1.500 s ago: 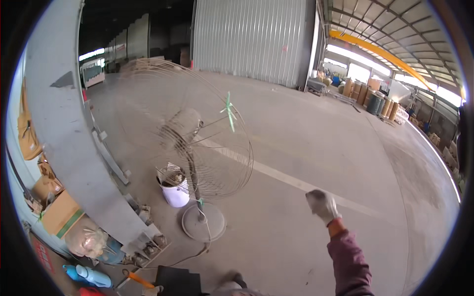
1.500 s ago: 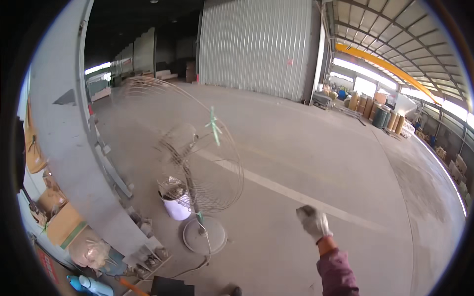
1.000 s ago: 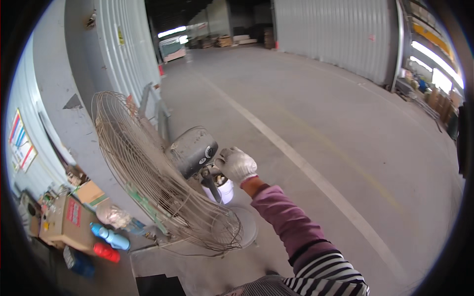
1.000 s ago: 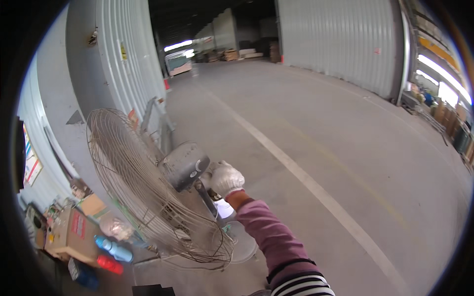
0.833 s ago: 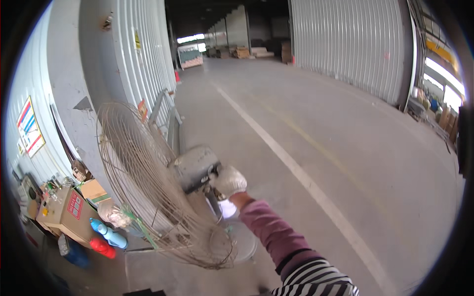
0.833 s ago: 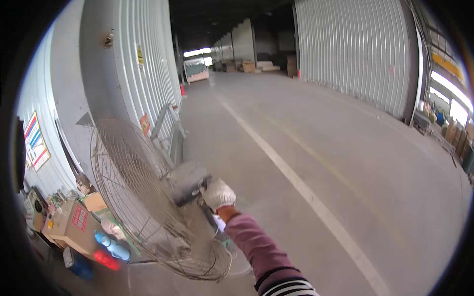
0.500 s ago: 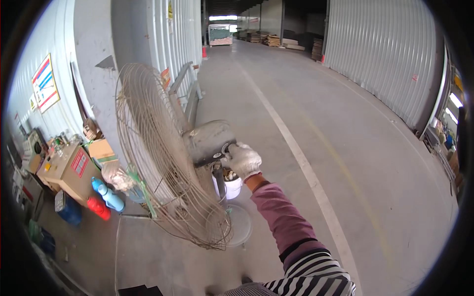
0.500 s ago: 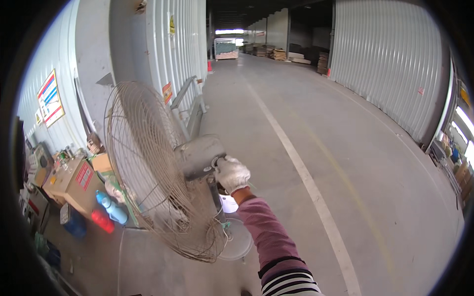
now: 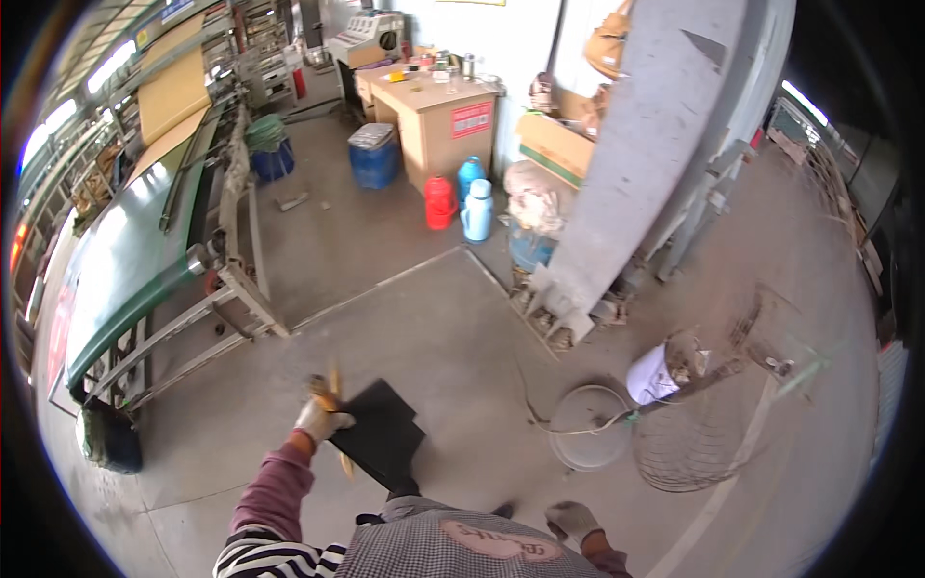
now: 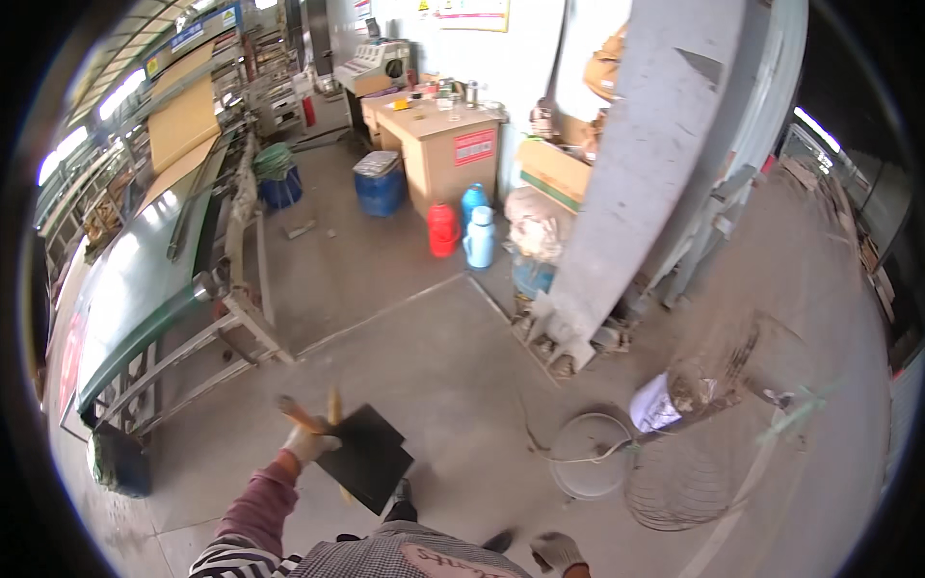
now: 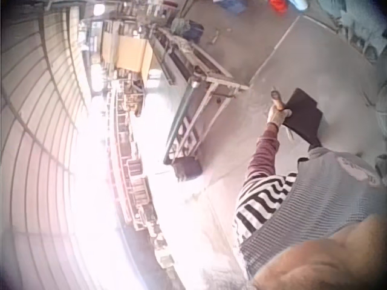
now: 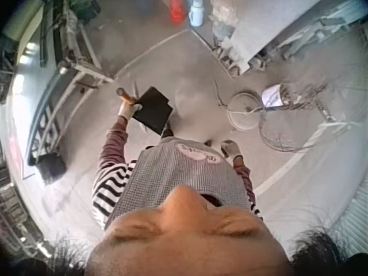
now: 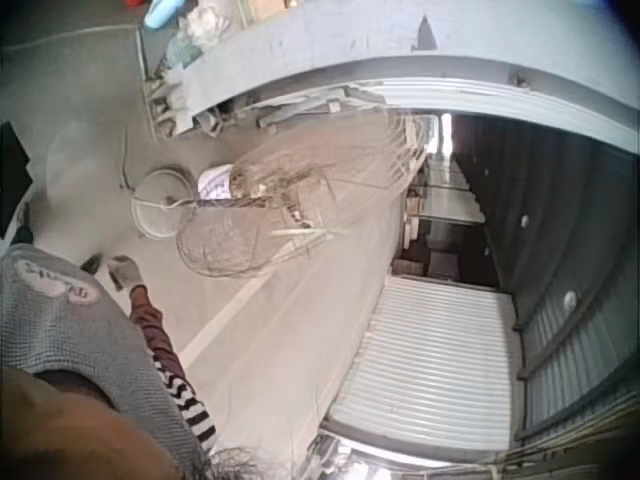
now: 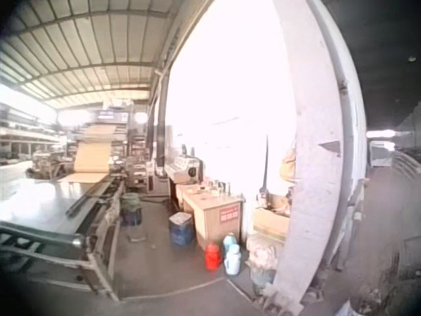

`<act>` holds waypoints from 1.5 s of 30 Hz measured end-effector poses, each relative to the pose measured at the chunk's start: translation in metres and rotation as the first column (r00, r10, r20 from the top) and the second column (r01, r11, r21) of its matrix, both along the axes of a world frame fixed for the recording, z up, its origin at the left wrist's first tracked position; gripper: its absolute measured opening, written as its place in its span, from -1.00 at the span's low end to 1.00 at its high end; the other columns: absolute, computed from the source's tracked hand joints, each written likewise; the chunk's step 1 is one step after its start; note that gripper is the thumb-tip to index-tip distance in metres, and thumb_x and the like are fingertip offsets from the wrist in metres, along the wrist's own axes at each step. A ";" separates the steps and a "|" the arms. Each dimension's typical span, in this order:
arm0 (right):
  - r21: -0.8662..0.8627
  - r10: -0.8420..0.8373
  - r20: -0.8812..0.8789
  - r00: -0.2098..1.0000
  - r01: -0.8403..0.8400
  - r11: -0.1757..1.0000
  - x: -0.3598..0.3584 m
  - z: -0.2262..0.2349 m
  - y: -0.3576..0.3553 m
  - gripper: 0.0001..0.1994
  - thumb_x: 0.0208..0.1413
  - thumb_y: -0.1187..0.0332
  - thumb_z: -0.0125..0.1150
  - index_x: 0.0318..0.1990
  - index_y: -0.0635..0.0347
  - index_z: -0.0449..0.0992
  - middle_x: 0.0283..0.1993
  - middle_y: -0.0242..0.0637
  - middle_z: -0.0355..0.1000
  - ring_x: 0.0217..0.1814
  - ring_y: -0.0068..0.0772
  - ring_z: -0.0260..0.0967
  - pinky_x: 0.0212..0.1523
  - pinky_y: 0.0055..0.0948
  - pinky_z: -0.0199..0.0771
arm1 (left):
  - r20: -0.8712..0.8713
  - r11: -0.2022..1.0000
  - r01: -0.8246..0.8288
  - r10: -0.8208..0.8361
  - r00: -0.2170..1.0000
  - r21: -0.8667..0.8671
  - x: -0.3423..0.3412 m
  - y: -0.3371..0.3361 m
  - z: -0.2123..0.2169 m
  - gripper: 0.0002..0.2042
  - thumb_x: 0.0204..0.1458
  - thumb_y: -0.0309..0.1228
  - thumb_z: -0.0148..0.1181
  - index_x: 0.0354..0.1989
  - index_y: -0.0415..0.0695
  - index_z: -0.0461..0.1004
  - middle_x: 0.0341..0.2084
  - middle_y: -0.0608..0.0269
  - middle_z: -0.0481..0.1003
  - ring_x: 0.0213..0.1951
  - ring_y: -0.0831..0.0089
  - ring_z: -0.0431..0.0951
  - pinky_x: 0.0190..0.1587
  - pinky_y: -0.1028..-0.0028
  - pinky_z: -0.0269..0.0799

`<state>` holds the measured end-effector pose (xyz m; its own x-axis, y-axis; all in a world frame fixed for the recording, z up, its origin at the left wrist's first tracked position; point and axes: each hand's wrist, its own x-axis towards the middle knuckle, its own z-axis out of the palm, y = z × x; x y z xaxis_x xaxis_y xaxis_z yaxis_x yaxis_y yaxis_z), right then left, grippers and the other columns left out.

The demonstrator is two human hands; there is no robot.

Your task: Sweeping wood debris and trash into a dustpan and emptying it into a bin in a factory setting.

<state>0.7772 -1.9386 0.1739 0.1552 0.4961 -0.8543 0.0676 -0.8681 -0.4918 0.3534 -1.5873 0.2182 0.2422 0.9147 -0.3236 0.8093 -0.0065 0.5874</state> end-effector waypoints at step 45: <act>-0.012 0.544 0.632 0.552 -0.695 0.719 -0.236 0.058 1.296 -0.37 0.13 0.16 0.04 0.39 -0.20 0.11 -0.34 0.03 0.52 -0.41 -0.06 0.55 -0.32 -0.13 0.53 | 0.034 0.640 -0.684 0.721 0.692 0.351 -0.296 0.873 -0.068 -0.70 -0.11 -0.52 0.05 -0.18 -0.06 0.58 -0.25 0.02 0.58 -0.15 -0.03 0.56 -0.05 0.16 0.47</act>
